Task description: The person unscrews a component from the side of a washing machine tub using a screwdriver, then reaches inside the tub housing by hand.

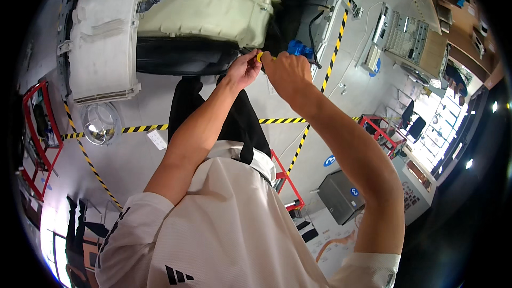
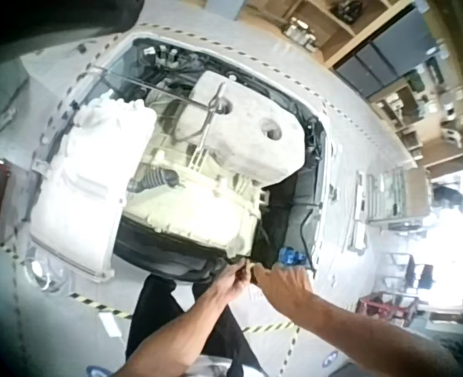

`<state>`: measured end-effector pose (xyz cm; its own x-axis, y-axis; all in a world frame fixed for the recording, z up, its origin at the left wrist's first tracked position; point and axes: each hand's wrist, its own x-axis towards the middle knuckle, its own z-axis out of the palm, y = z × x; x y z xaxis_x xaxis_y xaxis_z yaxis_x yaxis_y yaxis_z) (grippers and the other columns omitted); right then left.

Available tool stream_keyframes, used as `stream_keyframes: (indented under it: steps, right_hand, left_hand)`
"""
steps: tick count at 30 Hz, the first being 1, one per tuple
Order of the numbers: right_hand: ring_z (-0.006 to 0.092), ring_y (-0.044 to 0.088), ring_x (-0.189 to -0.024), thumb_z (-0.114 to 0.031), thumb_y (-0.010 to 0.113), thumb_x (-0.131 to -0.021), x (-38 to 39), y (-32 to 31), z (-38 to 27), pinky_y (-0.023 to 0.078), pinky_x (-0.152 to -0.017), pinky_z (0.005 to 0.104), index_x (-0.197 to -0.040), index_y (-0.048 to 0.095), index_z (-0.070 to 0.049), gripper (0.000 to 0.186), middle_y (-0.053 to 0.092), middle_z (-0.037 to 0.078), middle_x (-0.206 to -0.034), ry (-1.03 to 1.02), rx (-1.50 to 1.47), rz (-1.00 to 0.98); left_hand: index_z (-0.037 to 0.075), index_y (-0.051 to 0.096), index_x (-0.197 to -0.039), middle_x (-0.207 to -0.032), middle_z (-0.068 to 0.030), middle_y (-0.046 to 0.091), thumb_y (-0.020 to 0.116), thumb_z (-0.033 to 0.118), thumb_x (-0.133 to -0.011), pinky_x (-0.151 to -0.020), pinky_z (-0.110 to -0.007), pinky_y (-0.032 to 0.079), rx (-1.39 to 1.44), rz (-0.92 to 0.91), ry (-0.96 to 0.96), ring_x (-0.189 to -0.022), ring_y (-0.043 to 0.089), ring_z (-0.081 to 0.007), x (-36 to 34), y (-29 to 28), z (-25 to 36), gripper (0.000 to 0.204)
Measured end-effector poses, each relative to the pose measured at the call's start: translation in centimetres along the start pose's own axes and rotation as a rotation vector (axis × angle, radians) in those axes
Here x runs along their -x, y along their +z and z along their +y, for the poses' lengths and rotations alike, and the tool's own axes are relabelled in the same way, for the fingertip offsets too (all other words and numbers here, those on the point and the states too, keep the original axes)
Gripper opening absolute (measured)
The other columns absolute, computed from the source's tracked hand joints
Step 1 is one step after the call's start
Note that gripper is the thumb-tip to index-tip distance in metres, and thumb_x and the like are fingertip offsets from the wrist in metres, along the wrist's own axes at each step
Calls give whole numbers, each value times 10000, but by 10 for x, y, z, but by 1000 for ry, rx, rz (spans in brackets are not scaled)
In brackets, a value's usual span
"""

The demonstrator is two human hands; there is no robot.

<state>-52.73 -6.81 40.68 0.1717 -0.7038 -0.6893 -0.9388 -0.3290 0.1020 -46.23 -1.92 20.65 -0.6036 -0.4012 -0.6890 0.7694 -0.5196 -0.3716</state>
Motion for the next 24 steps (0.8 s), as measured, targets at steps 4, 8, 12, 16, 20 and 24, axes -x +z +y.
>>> stream_keyframes:
  steps: [4, 8, 12, 16, 20, 24]
  right_hand:
    - [332, 634, -741, -457, 573, -800, -8, 28, 7, 499, -627, 380, -990, 595, -46, 453, 626, 189, -727, 323, -366, -44]
    - [321, 632, -711, -507, 552, -798, -22, 12, 13, 490, -603, 376, -1015, 550, -19, 534, 620, 188, -715, 341, -374, -103]
    - [313, 594, -543, -398, 671, -732, 0, 9, 13, 454, -487, 416, -1035, 489, -90, 469, 569, 96, -604, -106, 71, 220]
    - [339, 605, -575, -406, 651, -750, -3, 27, 17, 469, -485, 378, -969, 576, -61, 416, 602, 168, -681, 30, -77, 140]
    - [365, 627, -807, -493, 554, -797, -19, 16, 22, 504, -682, 377, -857, 626, 28, 529, 629, 243, -869, 572, -608, -106]
    - [317, 631, -772, -388, 623, -782, -10, -4, 7, 496, -610, 382, -1015, 584, -36, 423, 620, 205, -829, 305, -279, -66]
  left_hand:
    - [7, 578, -888, -765, -37, 575, 551, 166, -891, -576, -212, 509, -52, -49, -63, -653, 552, -110, 10, 3, 0, 161]
    - [16, 572, -885, -778, -37, 581, 546, 186, -895, -587, -212, 507, -69, 33, -44, -680, 566, -118, -4, 3, 3, 171]
    - [24, 572, -877, -774, -34, 579, 548, 186, -895, -592, -217, 507, -50, 6, 24, -678, 566, -118, -4, 1, 1, 164]
    - [25, 587, -858, -735, -27, 573, 556, 183, -889, -584, -214, 500, -73, -37, -33, -650, 560, -117, 1, 0, -1, 164]
    - [22, 601, -870, -707, -28, 568, 559, 167, -884, -579, -215, 500, -78, -107, -116, -638, 556, -119, 1, -2, 4, 152]
    - [15, 597, -882, -721, -37, 575, 556, 151, -882, -600, -219, 513, -30, 9, -45, -649, 566, -125, 5, 0, 0, 142]
